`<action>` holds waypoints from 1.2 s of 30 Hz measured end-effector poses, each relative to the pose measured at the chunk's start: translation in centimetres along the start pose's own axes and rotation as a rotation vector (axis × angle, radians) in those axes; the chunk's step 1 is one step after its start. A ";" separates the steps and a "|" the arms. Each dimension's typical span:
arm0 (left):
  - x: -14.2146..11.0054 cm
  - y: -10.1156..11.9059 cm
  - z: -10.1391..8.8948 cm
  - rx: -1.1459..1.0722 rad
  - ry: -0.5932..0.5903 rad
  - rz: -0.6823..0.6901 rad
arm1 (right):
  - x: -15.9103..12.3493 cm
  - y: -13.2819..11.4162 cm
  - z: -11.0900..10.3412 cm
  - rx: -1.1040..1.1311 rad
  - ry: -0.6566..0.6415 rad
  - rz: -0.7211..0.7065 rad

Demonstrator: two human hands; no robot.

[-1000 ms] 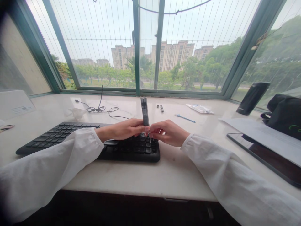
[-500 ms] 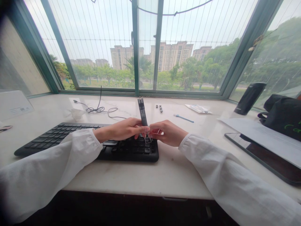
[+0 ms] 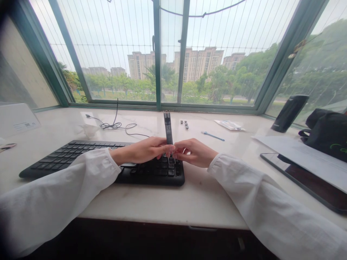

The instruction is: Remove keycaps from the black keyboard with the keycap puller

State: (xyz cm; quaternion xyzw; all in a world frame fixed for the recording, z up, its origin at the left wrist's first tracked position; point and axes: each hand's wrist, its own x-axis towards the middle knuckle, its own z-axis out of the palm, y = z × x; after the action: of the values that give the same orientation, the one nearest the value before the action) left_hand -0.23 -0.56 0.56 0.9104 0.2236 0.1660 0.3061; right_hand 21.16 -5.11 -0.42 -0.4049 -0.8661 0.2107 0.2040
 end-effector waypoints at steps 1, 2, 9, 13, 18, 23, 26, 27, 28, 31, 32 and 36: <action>0.0 0.0 -0.1 -0.005 -0.009 0.005 | 0.0 0.1 0.0 -0.002 0.002 -0.002; 0.0 0.0 -0.2 -0.009 -0.024 0.016 | 0.0 0.1 0.0 -0.006 0.006 -0.008; -0.2 0.2 -0.9 0.007 -0.088 0.128 | -0.3 0.3 0.3 -0.140 0.079 -0.134; -0.2 0.1 -0.7 0.040 -0.019 0.152 | -0.4 0.1 0.6 -0.167 0.108 -0.172; -0.2 -0.3 -0.4 0.030 0.013 0.164 | -0.4 0.1 0.9 -0.236 0.143 -0.242; 0.0 -0.8 0.0 -0.069 0.005 0.143 | -0.5 0.2 1.0 -0.275 0.180 -0.281; 0.1 -1.0 0.3 -0.164 -0.021 0.112 | -0.5 0.1 1.0 -0.293 0.213 -0.308; 0.1 -1.0 0.3 -0.201 -0.033 0.111 | -0.5 0.1 1.0 -0.290 0.221 -0.311; 0.1 -1.0 0.4 -0.235 -0.043 0.118 | -0.5 0.1 1.1 -0.287 0.229 -0.312; 0.2 -0.9 0.4 -0.287 -0.039 0.150 | -0.4 0.0 1.2 -0.285 0.256 -0.302; 0.2 -0.9 0.4 -0.287 -0.027 0.154 | -0.3 0.0 1.3 -0.283 0.266 -0.294; 0.2 -1.0 0.5 -0.256 0.017 0.166 | -0.2 0.2 1.5 -0.250 0.297 -0.252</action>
State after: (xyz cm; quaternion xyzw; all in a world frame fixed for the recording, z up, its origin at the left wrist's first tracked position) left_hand -0.17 0.00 -0.36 0.8779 0.1271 0.2258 0.4028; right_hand 20.59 -5.47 -1.77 -0.3421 -0.8897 0.0125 0.3020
